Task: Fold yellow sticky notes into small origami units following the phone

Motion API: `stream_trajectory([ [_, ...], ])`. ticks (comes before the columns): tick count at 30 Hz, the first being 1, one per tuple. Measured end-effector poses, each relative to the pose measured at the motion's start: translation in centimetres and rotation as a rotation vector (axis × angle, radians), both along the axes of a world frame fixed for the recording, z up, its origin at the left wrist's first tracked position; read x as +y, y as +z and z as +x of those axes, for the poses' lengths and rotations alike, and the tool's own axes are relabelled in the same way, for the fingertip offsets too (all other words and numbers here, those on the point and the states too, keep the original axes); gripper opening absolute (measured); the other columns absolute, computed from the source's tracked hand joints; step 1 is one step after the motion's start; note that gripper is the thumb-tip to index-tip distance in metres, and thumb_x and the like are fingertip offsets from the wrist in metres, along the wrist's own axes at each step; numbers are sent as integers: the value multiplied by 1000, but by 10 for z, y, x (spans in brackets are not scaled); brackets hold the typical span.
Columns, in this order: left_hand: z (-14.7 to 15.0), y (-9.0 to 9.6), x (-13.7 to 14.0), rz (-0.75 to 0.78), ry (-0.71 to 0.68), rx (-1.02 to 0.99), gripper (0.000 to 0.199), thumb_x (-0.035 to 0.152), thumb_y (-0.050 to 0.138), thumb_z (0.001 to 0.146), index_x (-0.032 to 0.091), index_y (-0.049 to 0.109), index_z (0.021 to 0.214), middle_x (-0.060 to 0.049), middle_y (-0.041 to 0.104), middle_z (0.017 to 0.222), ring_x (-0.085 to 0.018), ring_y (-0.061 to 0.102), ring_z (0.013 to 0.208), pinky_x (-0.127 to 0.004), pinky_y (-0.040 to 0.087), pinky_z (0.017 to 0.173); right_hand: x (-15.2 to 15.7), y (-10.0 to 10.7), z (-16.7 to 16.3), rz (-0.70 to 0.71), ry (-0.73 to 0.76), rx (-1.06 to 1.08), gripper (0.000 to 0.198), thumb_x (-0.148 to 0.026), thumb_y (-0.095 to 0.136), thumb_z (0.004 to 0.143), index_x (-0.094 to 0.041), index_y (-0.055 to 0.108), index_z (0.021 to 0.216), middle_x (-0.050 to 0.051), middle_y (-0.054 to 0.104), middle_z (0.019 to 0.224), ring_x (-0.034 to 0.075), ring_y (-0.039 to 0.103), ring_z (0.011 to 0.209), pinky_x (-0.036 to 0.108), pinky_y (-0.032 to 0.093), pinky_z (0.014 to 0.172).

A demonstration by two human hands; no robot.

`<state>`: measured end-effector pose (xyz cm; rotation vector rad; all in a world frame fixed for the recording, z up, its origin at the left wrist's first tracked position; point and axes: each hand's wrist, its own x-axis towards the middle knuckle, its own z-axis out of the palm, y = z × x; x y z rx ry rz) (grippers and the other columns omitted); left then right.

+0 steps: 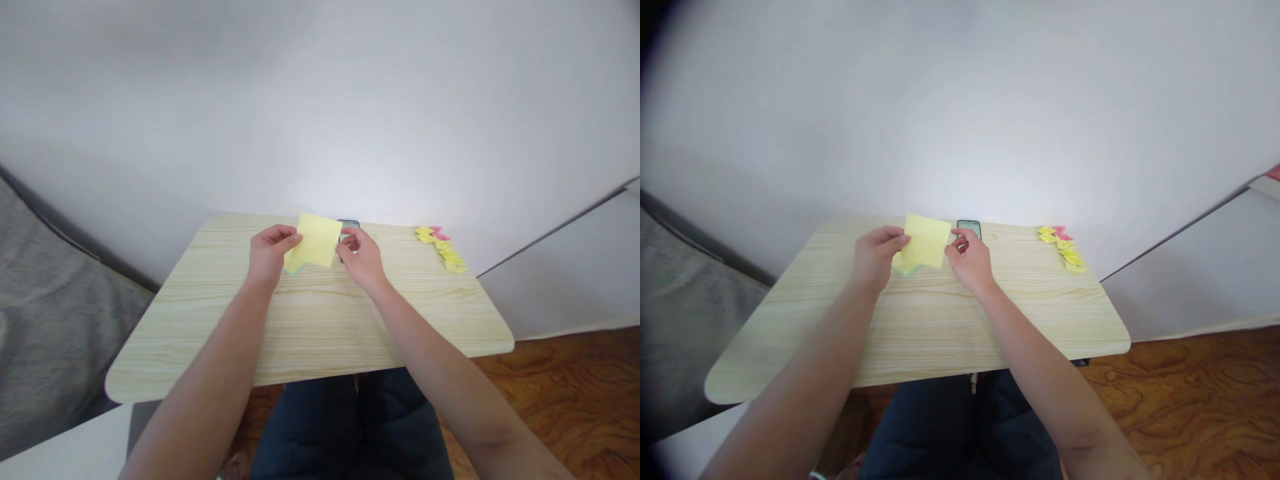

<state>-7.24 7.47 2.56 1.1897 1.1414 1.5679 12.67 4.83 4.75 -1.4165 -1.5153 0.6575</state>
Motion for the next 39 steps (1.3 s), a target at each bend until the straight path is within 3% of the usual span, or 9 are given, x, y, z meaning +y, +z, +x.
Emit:
stream_trajectory([
  [4, 17, -1, -9, 36, -142, 41, 24, 36, 83, 67, 18, 74, 80, -3, 74, 80, -17, 64, 69, -31, 50, 66, -11, 6, 24, 16, 101, 230, 37, -28, 67, 79, -22, 71, 115, 3, 73, 100, 19, 67, 90, 32, 56, 80],
  [9, 34, -2, -19, 75, -110, 192, 20, 39, 78, 76, 21, 75, 84, -3, 74, 83, -19, 65, 75, -32, 50, 67, -25, 3, 39, -90, 162, 464, 32, -44, 56, 93, -24, 73, 112, 5, 74, 107, 21, 69, 93, 35, 59, 78],
  [12, 43, 3, -26, 183, -117, 295, 16, 37, 74, 82, 22, 75, 85, -4, 74, 92, -21, 67, 87, -35, 51, 77, -40, -1, 46, 69, 148, 269, 28, -34, 74, 85, -25, 72, 112, 5, 74, 111, 21, 69, 97, 39, 58, 90],
  [15, 49, 8, -38, 251, -217, 470, 10, 31, 72, 83, 24, 77, 88, -6, 73, 102, -24, 66, 102, -40, 52, 93, -57, -10, 60, 286, 108, -19, 11, -24, 67, 90, -25, 75, 98, 7, 73, 105, 23, 67, 103, 44, 54, 99],
  [19, 56, 6, -61, 352, -419, 869, 25, 18, 72, 78, 27, 76, 101, -4, 73, 112, -27, 62, 110, -45, 47, 102, -79, -28, 84, 357, 198, -256, 20, -13, 63, 89, -27, 75, 98, 6, 74, 102, 24, 67, 104, 46, 54, 97],
  [25, 67, -12, -88, 241, -447, 1112, 12, 24, 69, 85, 28, 72, 96, -2, 75, 109, -28, 62, 108, -46, 47, 97, -90, -46, 108, 224, 349, -369, 18, -14, 62, 91, -24, 73, 101, 7, 75, 99, 24, 67, 101, 43, 54, 93],
  [32, 68, -21, -79, 105, -380, 1006, 21, 29, 72, 82, 28, 67, 103, -4, 75, 103, -27, 68, 101, -45, 52, 91, -71, -40, 108, -65, 258, -323, 24, -27, 62, 95, -25, 68, 119, 5, 76, 105, 20, 69, 90, 35, 52, 83],
  [36, 58, -24, -72, -20, -415, 872, 43, 24, 74, 78, 31, 56, 116, 0, 76, 102, -25, 72, 97, -43, 55, 92, -53, -35, 103, -122, 312, -417, 18, -26, 62, 94, -24, 71, 109, 5, 75, 98, 21, 68, 89, 36, 50, 83],
  [39, 52, -22, -64, 23, -457, 910, 33, 24, 72, 80, 30, 60, 110, -2, 74, 107, -25, 70, 101, -41, 56, 90, -43, -32, 100, -175, 335, -497, 15, -29, 62, 94, -23, 74, 102, 6, 74, 93, 22, 68, 88, 36, 49, 81],
])
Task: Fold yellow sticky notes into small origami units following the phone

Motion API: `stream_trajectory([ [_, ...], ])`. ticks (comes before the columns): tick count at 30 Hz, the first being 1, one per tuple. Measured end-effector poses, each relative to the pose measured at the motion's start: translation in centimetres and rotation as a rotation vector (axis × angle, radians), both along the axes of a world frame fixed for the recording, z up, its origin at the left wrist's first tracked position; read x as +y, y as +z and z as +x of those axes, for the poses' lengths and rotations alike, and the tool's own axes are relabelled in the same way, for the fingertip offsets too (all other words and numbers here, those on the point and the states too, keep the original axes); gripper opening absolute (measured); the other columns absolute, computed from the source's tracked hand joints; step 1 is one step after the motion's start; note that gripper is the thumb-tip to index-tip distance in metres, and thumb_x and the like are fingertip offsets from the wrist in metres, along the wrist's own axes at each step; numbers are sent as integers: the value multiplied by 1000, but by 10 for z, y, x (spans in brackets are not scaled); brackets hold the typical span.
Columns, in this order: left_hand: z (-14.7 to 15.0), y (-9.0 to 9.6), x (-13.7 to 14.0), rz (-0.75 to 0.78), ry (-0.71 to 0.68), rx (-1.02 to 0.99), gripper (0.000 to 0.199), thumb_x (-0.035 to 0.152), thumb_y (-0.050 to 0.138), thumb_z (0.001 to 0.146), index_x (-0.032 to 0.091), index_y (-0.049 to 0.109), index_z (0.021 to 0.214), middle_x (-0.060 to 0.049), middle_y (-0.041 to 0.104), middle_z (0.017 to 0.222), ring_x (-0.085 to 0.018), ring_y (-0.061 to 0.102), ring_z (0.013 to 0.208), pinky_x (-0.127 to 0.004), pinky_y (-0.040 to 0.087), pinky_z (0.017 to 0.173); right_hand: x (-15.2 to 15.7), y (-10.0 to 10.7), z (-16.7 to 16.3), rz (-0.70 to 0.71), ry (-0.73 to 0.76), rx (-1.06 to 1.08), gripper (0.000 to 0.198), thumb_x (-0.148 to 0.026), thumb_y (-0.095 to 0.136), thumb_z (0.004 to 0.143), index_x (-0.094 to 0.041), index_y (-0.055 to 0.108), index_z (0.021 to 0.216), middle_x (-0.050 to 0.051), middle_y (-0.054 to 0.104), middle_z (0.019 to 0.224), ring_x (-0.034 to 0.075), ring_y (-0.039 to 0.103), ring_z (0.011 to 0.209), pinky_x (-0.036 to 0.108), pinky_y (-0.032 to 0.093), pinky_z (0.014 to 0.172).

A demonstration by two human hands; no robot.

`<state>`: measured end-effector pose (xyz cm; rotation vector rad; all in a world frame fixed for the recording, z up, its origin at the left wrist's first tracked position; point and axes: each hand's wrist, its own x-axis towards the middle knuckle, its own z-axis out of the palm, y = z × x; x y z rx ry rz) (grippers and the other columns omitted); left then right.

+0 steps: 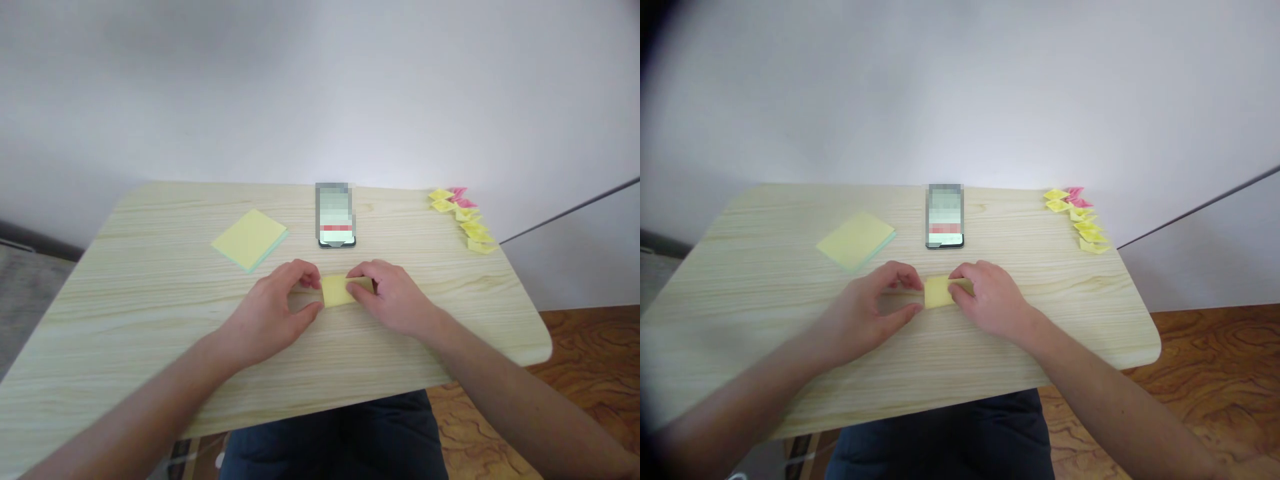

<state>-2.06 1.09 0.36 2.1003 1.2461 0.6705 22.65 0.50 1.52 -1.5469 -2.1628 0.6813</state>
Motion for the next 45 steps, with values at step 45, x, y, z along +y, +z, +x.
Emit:
stream_trajectory([
  [45, -11, 2, 0, 327, -370, 116, 34, 13, 68, 90, 22, 70, 123, -5, 71, 123, -25, 60, 119, -46, 47, 105, -2, -12, -15, 164, -53, -25, 6, -24, 65, 93, -20, 69, 91, 4, 69, 86, 20, 64, 84, 35, 49, 79],
])
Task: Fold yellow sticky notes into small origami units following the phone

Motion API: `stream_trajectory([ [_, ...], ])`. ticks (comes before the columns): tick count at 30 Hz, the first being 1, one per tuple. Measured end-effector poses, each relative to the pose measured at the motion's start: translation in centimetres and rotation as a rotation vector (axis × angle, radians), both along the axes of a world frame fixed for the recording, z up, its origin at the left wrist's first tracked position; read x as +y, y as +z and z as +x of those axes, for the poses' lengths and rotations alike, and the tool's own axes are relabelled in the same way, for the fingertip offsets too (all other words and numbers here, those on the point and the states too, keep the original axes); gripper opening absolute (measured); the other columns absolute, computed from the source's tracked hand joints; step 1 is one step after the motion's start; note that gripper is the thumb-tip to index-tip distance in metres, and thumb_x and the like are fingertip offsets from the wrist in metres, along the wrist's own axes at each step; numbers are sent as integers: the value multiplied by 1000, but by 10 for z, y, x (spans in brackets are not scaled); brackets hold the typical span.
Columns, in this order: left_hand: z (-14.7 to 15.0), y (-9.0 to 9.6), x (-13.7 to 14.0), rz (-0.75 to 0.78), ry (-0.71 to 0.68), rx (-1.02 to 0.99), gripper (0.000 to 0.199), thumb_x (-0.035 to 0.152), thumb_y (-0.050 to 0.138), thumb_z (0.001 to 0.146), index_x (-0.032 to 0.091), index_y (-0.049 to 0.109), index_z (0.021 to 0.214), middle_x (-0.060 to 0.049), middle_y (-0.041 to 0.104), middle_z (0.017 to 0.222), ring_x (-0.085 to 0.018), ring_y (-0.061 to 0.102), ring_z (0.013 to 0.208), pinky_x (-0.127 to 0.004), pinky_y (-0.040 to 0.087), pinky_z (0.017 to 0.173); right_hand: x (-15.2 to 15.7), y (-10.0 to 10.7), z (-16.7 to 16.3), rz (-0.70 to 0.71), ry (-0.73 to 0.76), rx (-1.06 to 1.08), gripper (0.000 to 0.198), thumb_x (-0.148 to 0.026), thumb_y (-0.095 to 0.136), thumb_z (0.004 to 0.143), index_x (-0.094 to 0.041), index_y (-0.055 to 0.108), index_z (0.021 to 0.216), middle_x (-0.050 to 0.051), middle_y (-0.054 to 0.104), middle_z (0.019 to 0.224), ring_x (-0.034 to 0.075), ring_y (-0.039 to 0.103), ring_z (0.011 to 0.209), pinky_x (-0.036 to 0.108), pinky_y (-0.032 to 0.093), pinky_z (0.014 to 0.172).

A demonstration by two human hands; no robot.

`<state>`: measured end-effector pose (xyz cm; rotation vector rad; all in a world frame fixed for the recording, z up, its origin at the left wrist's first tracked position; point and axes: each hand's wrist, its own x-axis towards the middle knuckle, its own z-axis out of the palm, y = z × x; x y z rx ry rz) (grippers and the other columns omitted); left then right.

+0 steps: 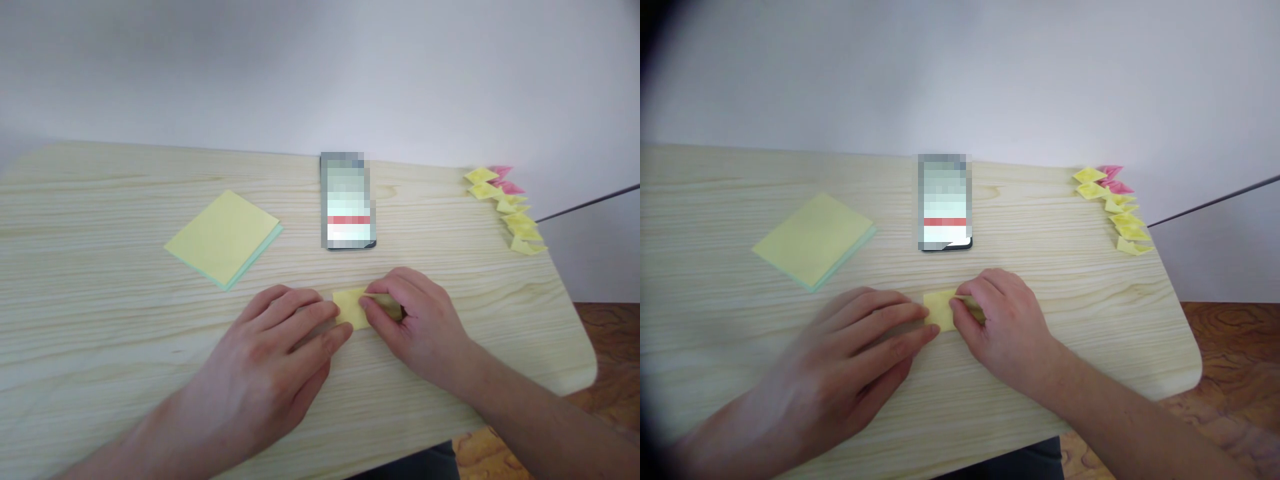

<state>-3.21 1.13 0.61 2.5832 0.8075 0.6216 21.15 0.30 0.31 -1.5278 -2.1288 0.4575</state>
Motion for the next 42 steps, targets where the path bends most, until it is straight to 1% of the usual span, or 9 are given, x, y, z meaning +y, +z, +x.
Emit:
stream_trajectory([
  [12, 1, 1, 0, -1, 9, 36, 29, 15, 66, 92, 24, 71, 119, -4, 71, 125, -25, 60, 119, -47, 47, 105, 0, 2, 0, -16, 3, -7, 5, -25, 64, 93, -21, 68, 93, 4, 70, 88, 21, 64, 87, 36, 50, 81],
  [15, 1, 1, -1, 7, 15, 33, 29, 15, 66, 92, 24, 71, 119, -4, 70, 128, -26, 59, 122, -47, 46, 107, -1, 1, 1, -26, -8, -12, 6, -26, 65, 93, -21, 68, 95, 4, 71, 90, 21, 66, 89, 37, 50, 83],
  [17, 1, 1, -2, 10, 15, 33, 29, 15, 66, 92, 24, 72, 119, -4, 69, 131, -27, 57, 126, -48, 44, 110, -1, 1, 1, -19, -24, -7, 10, -26, 66, 92, -22, 67, 101, 4, 73, 96, 22, 67, 93, 37, 51, 86],
  [19, 1, 1, -2, 8, 13, 38, 29, 15, 65, 92, 24, 72, 120, -4, 69, 132, -27, 56, 128, -50, 43, 112, -2, 0, 1, -8, -42, 4, 21, -27, 67, 92, -22, 65, 112, 4, 74, 105, 22, 68, 97, 37, 52, 89],
  [23, 1, 2, -1, -3, 12, 54, 30, 16, 64, 93, 25, 71, 120, -4, 69, 132, -27, 58, 126, -50, 44, 110, -3, 0, 1, -5, -66, 16, 37, -28, 68, 91, -24, 59, 127, 4, 74, 110, 22, 69, 95, 37, 55, 87],
  [31, 3, 2, 1, -22, 36, 48, 27, 17, 63, 93, 28, 74, 116, -3, 70, 130, -27, 59, 123, -49, 45, 107, -4, -1, 2, 42, -50, -6, 40, -30, 65, 93, -23, 56, 131, 8, 71, 114, 25, 67, 101, 42, 55, 90],
  [34, 4, 2, 1, -33, 53, 45, 26, 19, 63, 93, 29, 75, 113, -3, 70, 129, -26, 59, 123, -49, 44, 107, -9, 2, 0, 120, -56, -54, 41, -29, 65, 93, -22, 57, 132, 12, 66, 121, 29, 62, 113, 46, 52, 98],
  [37, 4, 3, 0, -24, 62, 43, 24, 20, 62, 94, 29, 75, 113, -2, 71, 127, -26, 58, 122, -49, 43, 107, -18, 6, -6, 209, -94, -100, 45, -31, 68, 90, -23, 58, 133, 14, 60, 132, 33, 55, 124, 54, 44, 107],
  [42, 4, 5, -1, -2, 55, 49, 25, 20, 61, 95, 28, 76, 114, -3, 71, 126, -27, 59, 120, -50, 42, 107, -33, 4, -16, 194, -122, -57, 49, -31, 67, 90, -24, 53, 137, 14, 56, 140, 35, 48, 134, 59, 36, 114],
])
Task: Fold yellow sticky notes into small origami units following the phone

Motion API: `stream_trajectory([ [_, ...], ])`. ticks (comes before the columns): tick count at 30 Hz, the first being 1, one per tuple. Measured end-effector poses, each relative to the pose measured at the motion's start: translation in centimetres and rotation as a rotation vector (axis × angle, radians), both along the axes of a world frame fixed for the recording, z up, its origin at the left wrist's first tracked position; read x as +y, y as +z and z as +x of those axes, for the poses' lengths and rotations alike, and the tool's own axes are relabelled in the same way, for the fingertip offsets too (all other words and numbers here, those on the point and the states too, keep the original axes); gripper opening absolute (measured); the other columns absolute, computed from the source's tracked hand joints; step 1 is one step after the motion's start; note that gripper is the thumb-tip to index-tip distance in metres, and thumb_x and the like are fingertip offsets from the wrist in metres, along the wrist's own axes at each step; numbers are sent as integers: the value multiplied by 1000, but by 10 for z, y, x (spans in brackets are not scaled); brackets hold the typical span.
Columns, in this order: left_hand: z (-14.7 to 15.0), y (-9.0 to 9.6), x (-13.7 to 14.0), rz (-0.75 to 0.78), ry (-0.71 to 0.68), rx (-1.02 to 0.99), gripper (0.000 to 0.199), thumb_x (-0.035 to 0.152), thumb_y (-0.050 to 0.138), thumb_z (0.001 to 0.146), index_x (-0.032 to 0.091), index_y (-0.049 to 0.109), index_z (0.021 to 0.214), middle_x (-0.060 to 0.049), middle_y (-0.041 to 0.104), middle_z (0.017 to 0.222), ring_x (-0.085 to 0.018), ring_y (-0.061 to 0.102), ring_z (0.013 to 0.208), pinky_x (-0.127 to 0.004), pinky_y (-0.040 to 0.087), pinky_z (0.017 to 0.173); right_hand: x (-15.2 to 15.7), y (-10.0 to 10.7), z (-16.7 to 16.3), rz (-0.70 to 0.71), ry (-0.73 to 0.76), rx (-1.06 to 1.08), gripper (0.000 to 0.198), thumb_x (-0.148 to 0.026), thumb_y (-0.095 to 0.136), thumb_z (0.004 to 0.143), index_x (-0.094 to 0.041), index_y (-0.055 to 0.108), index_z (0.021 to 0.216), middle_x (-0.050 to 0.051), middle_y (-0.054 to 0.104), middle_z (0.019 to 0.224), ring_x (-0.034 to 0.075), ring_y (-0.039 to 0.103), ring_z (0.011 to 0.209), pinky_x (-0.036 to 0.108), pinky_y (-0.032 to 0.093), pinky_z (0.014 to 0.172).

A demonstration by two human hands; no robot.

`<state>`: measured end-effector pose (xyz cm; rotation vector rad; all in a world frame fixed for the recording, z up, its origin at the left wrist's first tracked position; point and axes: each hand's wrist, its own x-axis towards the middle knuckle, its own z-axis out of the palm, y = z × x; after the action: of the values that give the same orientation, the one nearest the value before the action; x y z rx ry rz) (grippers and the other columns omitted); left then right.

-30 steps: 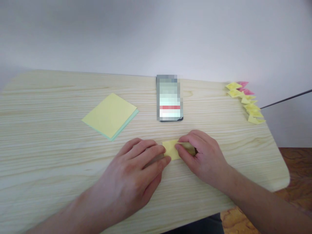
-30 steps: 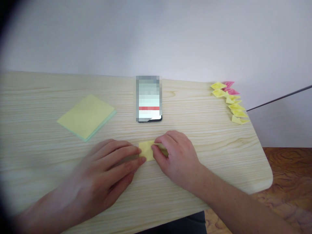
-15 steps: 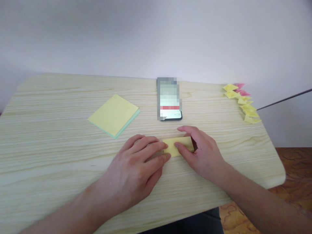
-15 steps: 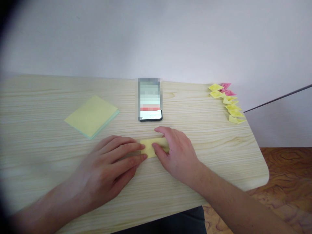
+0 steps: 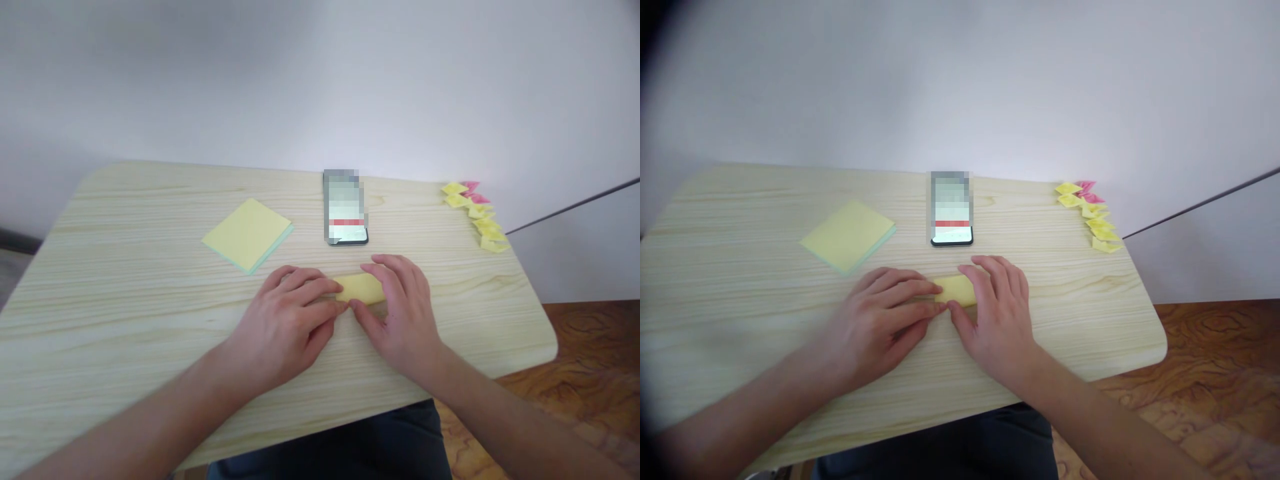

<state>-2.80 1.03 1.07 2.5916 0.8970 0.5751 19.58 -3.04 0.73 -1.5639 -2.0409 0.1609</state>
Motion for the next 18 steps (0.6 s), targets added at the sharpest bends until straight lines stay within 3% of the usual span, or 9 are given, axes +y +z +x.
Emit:
stream_trajectory([
  [8, 0, -3, -1, 5, 11, -21, 23, 20, 60, 95, 26, 77, 109, -4, 72, 124, -26, 57, 119, -49, 41, 106, 0, -7, 8, -33, -45, 55, 54, -34, 69, 89, -24, 50, 139, 14, 57, 140, 34, 49, 133, 59, 38, 115],
  [18, 2, -4, -1, -6, 35, -44, 21, 22, 60, 95, 29, 77, 106, -1, 73, 123, -25, 58, 119, -47, 40, 107, -3, -7, 33, -75, -19, 107, 46, -30, 67, 92, -25, 55, 136, 12, 60, 136, 30, 53, 131, 56, 42, 114],
])
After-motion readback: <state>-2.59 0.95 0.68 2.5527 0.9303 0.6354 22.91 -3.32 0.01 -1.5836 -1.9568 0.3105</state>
